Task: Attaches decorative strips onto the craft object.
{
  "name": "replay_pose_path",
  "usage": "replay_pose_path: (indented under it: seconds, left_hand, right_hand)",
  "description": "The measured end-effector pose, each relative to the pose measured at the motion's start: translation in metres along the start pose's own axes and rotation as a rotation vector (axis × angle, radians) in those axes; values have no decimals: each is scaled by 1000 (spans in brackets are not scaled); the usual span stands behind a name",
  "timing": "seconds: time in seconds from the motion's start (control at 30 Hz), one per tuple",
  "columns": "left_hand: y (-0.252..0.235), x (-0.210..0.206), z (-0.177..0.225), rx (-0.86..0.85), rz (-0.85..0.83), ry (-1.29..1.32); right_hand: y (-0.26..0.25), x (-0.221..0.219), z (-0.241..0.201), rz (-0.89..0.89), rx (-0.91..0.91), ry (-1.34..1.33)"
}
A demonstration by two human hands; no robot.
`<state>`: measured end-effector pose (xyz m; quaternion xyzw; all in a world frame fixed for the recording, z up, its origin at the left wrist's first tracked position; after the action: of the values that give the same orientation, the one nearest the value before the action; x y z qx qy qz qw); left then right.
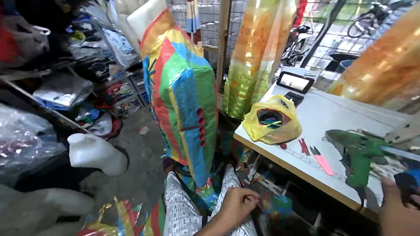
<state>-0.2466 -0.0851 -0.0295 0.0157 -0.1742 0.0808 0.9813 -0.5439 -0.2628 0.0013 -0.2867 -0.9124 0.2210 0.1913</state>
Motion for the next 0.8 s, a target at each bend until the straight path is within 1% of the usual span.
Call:
replay_pose_path:
  seconds: [0.07, 0.13, 0.23, 0.33, 0.43, 0.5, 0.57, 0.63, 0.7, 0.73, 0.8]
  left_hand:
    - [7, 5, -7, 28, 2, 18]
    - [12, 8, -14, 38, 14, 38]
    - [15, 11, -22, 7, 87, 68]
    - [14, 16, -21, 24, 147, 99]
    - [8, 25, -13, 89, 223, 171]
    - [-1, 31, -8, 112, 301, 259]
    - [-13, 33, -1, 132, 369, 377]
    - [-24, 34, 8, 182, 417, 519]
    - [-35, 37, 18, 237, 461, 645]
    - [-39, 38, 22, 259, 482, 694]
    - [-46, 35, 26, 299, 519, 768]
  right_hand:
    - [-14, -9, 11, -192, -27, 34]
    - [-23, -18, 11, -357, -39, 95]
    - [-34, -33, 7, -489, -37, 153]
    - [-41, -47, 5, -488, -89, 166]
    - [-48, -55, 12, -489, -100, 155]
    - [-50, -60, 10, -491, -111, 117]
    - [-51, -62, 3, -465, -165, 78]
    - [-44, -55, -7, -389, -196, 40]
    - [-29, -37, -23, -311, -193, -10]
    - [-16, -26, -34, -299, -176, -49]
    - [17, -6, -50, -335, -134, -222]
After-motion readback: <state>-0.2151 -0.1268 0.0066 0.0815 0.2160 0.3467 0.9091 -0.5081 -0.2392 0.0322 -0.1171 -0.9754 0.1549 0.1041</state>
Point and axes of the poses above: each hand's wrist, its own y-axis away from the middle knuckle, its own x-axis out of the back of the hand, z = x × y, the point moved 1 cm from there along -y, towards the middle knuckle, and after that the axes turned 5 degrees about z, right-handed, at the moved point
